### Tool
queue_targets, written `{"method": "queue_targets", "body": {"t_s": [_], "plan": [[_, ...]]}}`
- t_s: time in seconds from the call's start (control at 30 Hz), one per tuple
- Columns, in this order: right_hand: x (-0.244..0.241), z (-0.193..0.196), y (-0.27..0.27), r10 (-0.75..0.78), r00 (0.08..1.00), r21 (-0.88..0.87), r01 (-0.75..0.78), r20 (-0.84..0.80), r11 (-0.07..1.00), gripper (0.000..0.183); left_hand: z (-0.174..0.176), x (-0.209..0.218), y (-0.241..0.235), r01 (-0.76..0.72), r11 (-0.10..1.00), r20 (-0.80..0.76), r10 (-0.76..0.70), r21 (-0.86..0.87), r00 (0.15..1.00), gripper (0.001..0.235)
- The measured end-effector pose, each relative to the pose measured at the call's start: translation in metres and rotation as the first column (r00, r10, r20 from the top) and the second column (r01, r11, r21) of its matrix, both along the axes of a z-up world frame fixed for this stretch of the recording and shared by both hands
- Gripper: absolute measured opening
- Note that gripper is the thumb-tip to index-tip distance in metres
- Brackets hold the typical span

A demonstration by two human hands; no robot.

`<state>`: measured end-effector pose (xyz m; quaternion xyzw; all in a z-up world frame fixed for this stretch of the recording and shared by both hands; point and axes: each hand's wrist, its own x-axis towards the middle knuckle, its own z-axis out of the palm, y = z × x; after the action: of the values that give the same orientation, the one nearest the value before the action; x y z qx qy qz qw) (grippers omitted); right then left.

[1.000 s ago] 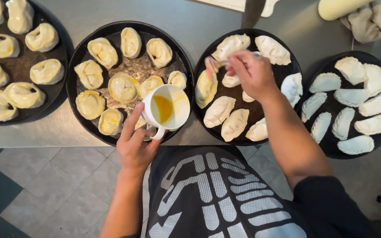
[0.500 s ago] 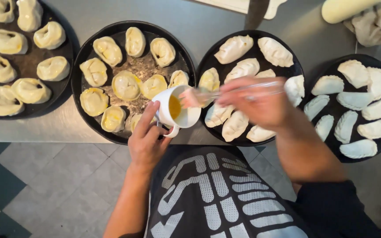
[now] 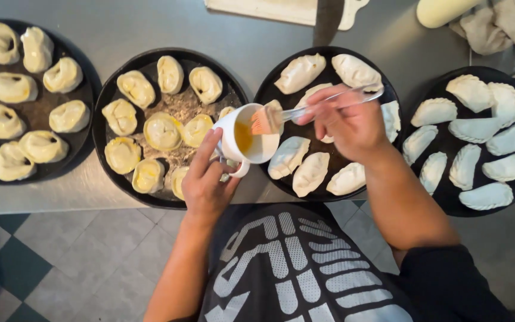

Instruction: The person holds a white mug containing a yellow liquid in the left hand and uses a pink silicone brush in the right hand to apply the liquid onto the tops of raw dough pieces arranged on multiple black trays. The person systematically brushes each piece of dough across the trays.

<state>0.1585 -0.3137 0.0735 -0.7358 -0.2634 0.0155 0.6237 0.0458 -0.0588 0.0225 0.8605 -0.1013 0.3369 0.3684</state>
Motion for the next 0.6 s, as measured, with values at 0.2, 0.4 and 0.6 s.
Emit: {"method": "queue_targets", "body": {"t_s": [0.2, 0.4, 0.6], "plan": [[0.020, -0.016, -0.032, -0.061, 0.996, 0.153, 0.069, -0.059, 0.986, 0.026, -0.012, 0.038, -0.024, -0.027, 1.000, -0.078, 0.028, 0.015, 0.997, 0.039], [0.046, -0.004, -0.062, -0.191, 0.980, 0.093, 0.187, 0.046, 0.978, 0.029, -0.020, 0.068, -0.033, -0.057, 0.996, -0.078, 0.062, 0.065, 0.995, 0.041], [0.066, -0.046, -0.074, -0.262, 0.923, -0.236, 0.331, 0.283, 0.913, 0.018, -0.023, 0.064, -0.020, -0.116, 0.993, -0.120, 0.119, 0.033, 0.986, 0.043]]}}
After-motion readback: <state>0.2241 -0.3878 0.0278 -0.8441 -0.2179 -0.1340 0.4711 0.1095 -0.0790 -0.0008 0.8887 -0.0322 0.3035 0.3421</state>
